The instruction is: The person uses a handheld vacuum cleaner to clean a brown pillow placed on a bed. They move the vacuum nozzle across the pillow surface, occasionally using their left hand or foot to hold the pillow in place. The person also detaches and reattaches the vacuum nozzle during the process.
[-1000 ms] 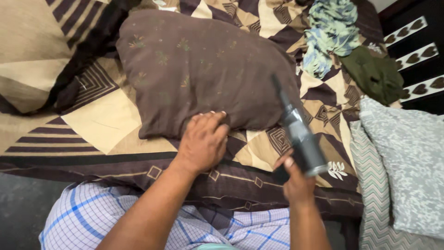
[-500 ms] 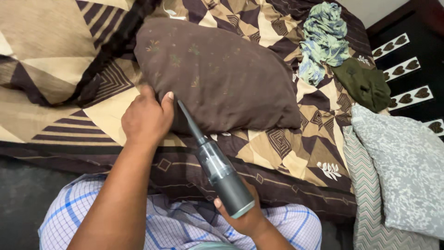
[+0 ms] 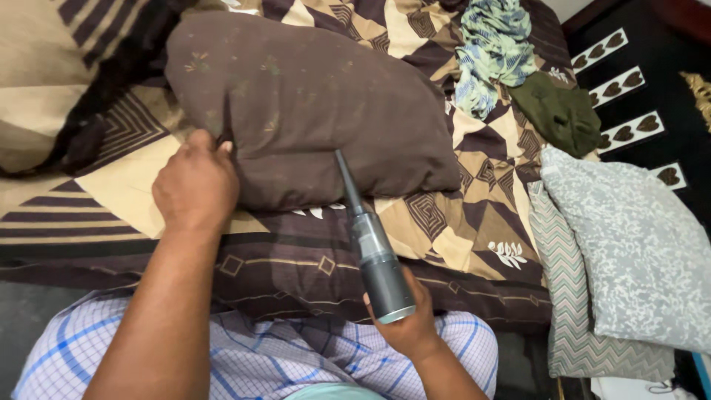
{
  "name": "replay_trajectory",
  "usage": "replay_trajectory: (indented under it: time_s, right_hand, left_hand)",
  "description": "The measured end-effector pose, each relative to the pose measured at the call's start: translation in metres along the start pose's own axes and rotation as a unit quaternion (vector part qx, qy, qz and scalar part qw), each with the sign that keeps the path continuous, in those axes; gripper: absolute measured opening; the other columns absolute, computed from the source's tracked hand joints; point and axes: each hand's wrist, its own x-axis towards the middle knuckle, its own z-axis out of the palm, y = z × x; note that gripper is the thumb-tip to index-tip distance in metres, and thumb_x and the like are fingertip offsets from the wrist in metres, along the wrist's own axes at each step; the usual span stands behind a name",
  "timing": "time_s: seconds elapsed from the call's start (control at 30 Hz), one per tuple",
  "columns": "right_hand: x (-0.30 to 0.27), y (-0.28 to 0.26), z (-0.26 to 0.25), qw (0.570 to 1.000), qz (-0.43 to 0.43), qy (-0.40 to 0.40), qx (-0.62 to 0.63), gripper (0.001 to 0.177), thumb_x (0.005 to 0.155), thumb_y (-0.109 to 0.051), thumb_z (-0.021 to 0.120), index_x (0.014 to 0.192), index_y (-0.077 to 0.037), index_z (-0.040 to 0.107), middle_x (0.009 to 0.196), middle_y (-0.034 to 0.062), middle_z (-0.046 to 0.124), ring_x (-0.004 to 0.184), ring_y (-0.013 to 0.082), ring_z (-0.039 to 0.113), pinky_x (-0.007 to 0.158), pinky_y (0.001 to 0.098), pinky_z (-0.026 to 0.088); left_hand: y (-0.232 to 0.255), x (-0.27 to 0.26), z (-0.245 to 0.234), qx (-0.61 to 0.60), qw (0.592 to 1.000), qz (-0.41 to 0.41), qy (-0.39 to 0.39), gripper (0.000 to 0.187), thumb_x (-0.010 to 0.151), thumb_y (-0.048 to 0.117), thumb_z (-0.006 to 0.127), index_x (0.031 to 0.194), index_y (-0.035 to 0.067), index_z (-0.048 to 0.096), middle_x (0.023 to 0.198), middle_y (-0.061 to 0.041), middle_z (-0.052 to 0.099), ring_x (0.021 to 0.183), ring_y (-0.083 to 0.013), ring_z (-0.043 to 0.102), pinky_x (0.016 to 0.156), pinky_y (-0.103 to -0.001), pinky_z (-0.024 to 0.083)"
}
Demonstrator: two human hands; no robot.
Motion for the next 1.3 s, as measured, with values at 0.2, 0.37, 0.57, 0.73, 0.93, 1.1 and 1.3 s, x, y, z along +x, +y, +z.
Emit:
replay_trajectory:
  time_s: [0.2, 0.37, 0.57, 0.73, 0.93, 1.1, 1.3]
  right_hand:
    - [-0.007, 0.037, -0.023, 0.997, 0.060, 0.012, -0.039, 0.039, 0.078, -0.017, 0.083, 0.107, -0.002, 0.062, 0.087, 0.0128, 0.073, 0.074, 0.0296, 0.076, 0.067, 0.0370, 0.060]
    - [-0.006, 0.069, -0.039, 0.993, 0.107, 0.048, -0.022, 0.040, 0.080, -0.015, 0.080, 0.113, 0.000, 0.063, 0.091, 0.0142, 0.073, 0.078, 0.0276, 0.075, 0.071, 0.0362, 0.059]
    - [-0.015, 0.130, -0.053, 0.976, 0.191, 0.106, -0.014, 0.035, 0.083, -0.016, 0.081, 0.108, 0.001, 0.065, 0.089, 0.0110, 0.073, 0.077, 0.0214, 0.071, 0.070, 0.0344, 0.057]
    - [-0.026, 0.177, -0.054, 0.944, 0.275, 0.150, 0.101, 0.019, 0.092, -0.012, 0.076, 0.102, 0.001, 0.067, 0.084, 0.0093, 0.069, 0.072, 0.0159, 0.067, 0.064, 0.0315, 0.055]
    - [-0.033, 0.192, -0.052, 0.885, 0.288, 0.251, 0.264, 0.016, 0.095, -0.006, 0.067, 0.108, -0.001, 0.058, 0.087, 0.0070, 0.063, 0.069, 0.0171, 0.063, 0.065, 0.0318, 0.054]
    - [-0.018, 0.169, -0.054, 0.834, 0.320, 0.292, 0.341, 0.015, 0.095, -0.004, 0.066, 0.108, -0.001, 0.058, 0.085, 0.0091, 0.061, 0.069, 0.0192, 0.062, 0.064, 0.0347, 0.054]
    - [0.004, 0.086, -0.043, 0.854, 0.179, 0.109, 0.477, 0.025, 0.095, -0.007, 0.063, 0.118, 0.001, 0.057, 0.096, 0.0114, 0.065, 0.086, 0.0217, 0.067, 0.080, 0.0367, 0.058]
  left_hand:
    - [-0.009, 0.006, 0.013, 0.067, 0.997, 0.021, 0.017, 0.035, 0.104, 0.039, 0.064, 0.101, 0.004, 0.065, 0.094, -0.025, 0.072, 0.086, -0.0476, 0.068, 0.074, -0.057, 0.052]
    - [-0.015, 0.006, 0.019, 0.094, 0.994, 0.038, 0.038, 0.035, 0.106, 0.038, 0.065, 0.101, 0.004, 0.066, 0.094, -0.023, 0.072, 0.085, -0.0464, 0.068, 0.072, -0.057, 0.052]
    - [-0.018, 0.009, 0.021, 0.138, 0.987, 0.054, 0.059, 0.034, 0.108, 0.036, 0.069, 0.098, 0.004, 0.065, 0.093, -0.022, 0.071, 0.084, -0.0457, 0.068, 0.070, -0.056, 0.051]
    - [-0.026, 0.008, 0.034, 0.161, 0.979, 0.079, 0.094, 0.029, 0.102, 0.026, 0.069, 0.101, -0.001, 0.058, 0.095, -0.021, 0.069, 0.088, -0.0429, 0.067, 0.074, -0.053, 0.051]
    - [-0.038, 0.007, 0.048, 0.151, 0.971, 0.129, 0.131, 0.029, 0.095, 0.012, 0.067, 0.118, -0.001, 0.055, 0.118, -0.017, 0.058, 0.109, -0.0367, 0.059, 0.090, -0.047, 0.048]
    - [-0.012, -0.001, 0.040, 0.133, 0.943, 0.237, 0.192, 0.046, 0.090, 0.011, 0.069, 0.135, 0.010, 0.058, 0.152, -0.011, 0.049, 0.147, -0.0327, 0.042, 0.119, -0.048, 0.034]
    - [0.042, -0.020, 0.040, 0.081, 0.968, 0.236, 0.034, 0.070, 0.081, 0.043, 0.076, 0.142, 0.012, 0.061, 0.158, -0.019, 0.044, 0.149, -0.0417, 0.031, 0.116, -0.061, 0.023]
